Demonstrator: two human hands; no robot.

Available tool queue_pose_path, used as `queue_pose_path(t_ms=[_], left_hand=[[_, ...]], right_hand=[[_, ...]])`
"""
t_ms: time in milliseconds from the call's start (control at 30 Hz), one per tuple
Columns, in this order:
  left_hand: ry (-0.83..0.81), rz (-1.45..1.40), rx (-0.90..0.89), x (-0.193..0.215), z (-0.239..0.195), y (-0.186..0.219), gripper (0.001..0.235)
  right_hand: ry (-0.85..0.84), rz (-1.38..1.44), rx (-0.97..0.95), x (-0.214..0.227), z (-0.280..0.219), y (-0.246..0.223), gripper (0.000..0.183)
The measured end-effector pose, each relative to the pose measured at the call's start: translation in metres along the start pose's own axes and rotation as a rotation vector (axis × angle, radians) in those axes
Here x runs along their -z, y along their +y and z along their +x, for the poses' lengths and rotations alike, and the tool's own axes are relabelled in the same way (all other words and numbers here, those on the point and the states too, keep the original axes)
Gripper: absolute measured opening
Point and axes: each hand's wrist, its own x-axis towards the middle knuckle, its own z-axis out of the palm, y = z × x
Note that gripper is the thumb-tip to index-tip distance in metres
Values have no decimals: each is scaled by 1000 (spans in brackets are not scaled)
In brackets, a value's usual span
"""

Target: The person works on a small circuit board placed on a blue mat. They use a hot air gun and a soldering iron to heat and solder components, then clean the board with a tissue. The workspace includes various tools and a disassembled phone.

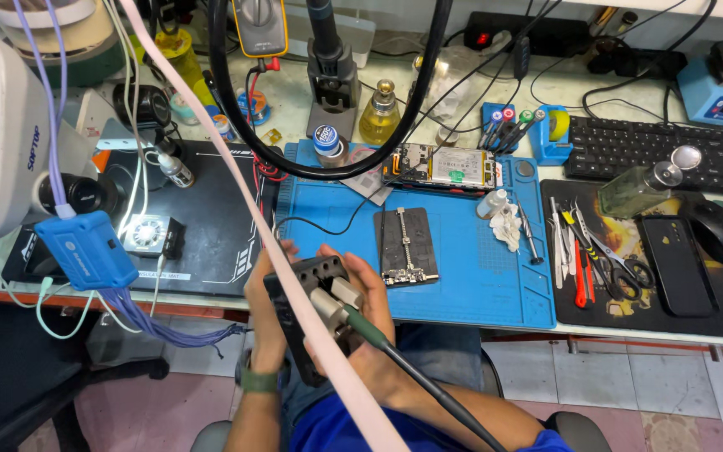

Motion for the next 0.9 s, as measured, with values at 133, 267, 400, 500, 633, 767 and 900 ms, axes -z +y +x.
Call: queue_pose_path(t_ms=[133,267,400,500,633,767,900], left_hand=[[-369,-52,403,-63,58,-8,37],[-441,413,119,-110,77,-2,39],[-317,605,104,-133,89,14,41],[-366,690,119,-141,96,26,42],[-355,760,-12,-149,97,32,35],[-334,722,5,-153,99,27,26],[-247,727,43,-153,99,25,19]], right_hand=[[18,85,10,13,-11,-16,102],[-1,126,31,29,-14,-18,103],[30,163,-18,37,-18,-14,105],[21,162,-35,41,-19,-11,103],[16,149,-8,43,-19,-8,99],[25,93,-12,46,-18,-3,98],[42,103,-47,50,-17,-2,98]])
